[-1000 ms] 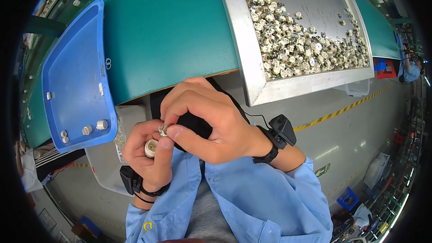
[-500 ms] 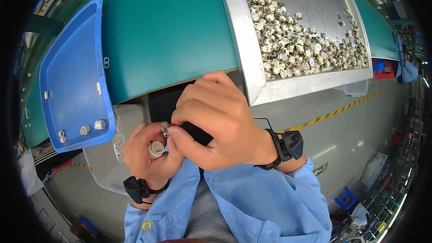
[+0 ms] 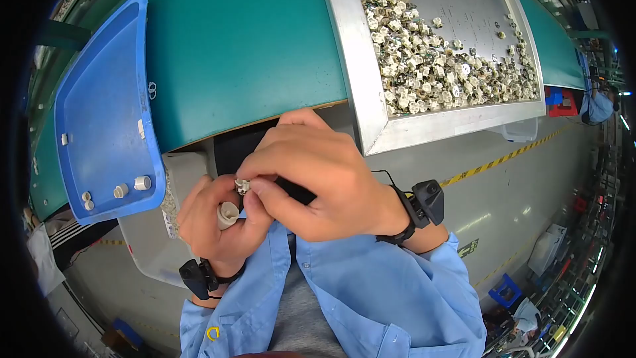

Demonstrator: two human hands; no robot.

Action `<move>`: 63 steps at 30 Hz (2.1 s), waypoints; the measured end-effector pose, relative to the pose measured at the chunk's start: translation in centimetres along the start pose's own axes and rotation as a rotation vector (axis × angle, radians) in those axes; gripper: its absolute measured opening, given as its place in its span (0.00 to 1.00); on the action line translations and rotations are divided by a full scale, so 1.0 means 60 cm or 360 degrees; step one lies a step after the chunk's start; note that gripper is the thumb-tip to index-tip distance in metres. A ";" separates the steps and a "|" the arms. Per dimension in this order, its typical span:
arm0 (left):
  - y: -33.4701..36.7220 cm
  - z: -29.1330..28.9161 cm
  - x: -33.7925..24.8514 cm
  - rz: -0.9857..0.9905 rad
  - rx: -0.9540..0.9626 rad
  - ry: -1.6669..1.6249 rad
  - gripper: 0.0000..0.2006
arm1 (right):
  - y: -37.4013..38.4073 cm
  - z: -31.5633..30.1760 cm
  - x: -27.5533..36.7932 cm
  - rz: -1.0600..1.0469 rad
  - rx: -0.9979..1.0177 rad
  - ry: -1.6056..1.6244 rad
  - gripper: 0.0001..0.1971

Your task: The person picks up a white plastic housing from a blue tray and a metal component from a metal tray by hand. They insert the metal component into the housing, press them together, and place the assembled unit back onto the blue tray.

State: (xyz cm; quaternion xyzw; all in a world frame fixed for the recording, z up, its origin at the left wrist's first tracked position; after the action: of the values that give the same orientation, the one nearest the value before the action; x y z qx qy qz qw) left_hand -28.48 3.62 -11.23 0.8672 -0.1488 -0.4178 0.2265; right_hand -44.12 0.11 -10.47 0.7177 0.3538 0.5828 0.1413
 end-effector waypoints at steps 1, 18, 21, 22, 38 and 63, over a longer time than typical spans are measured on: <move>0.003 0.000 0.001 -0.0071 0.0027 -0.0105 0.11 | -0.002 0.003 -0.003 0.0001 0.0000 -0.0001 0.10; -0.012 0.008 0.006 -0.0197 0.0040 -0.0444 0.11 | -0.017 0.018 -0.005 0.0116 -0.0053 0.0159 0.17; -0.022 0.013 0.011 -0.0086 0.0009 -0.0358 0.13 | -0.021 0.022 0.000 0.0136 -0.0092 0.0161 0.17; -0.022 0.013 0.010 -0.0032 -0.0006 -0.0317 0.14 | -0.023 0.024 0.001 0.0204 -0.0132 0.0172 0.16; -0.021 0.011 0.001 0.0191 0.0002 0.0031 0.13 | -0.044 0.018 -0.017 0.0507 -0.0088 0.0483 0.08; -0.017 0.022 0.013 -0.0209 0.0201 -0.0425 0.12 | -0.045 0.010 -0.032 0.0390 -0.0096 0.0377 0.10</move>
State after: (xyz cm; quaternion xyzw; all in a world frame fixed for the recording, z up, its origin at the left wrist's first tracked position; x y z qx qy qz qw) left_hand -28.98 3.80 -12.96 0.8243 -0.1466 -0.5331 0.1219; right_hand -44.60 0.85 -13.74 0.6773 0.2602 0.6865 0.0479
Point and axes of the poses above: each hand's wrist, its own y-axis towards the middle knuckle, its own z-axis out of the palm, x = y × z, the point moved 5 cm from there along y, towards the middle knuckle, and after that the axes turned 7 degrees about -z, right-handed, at the moved point
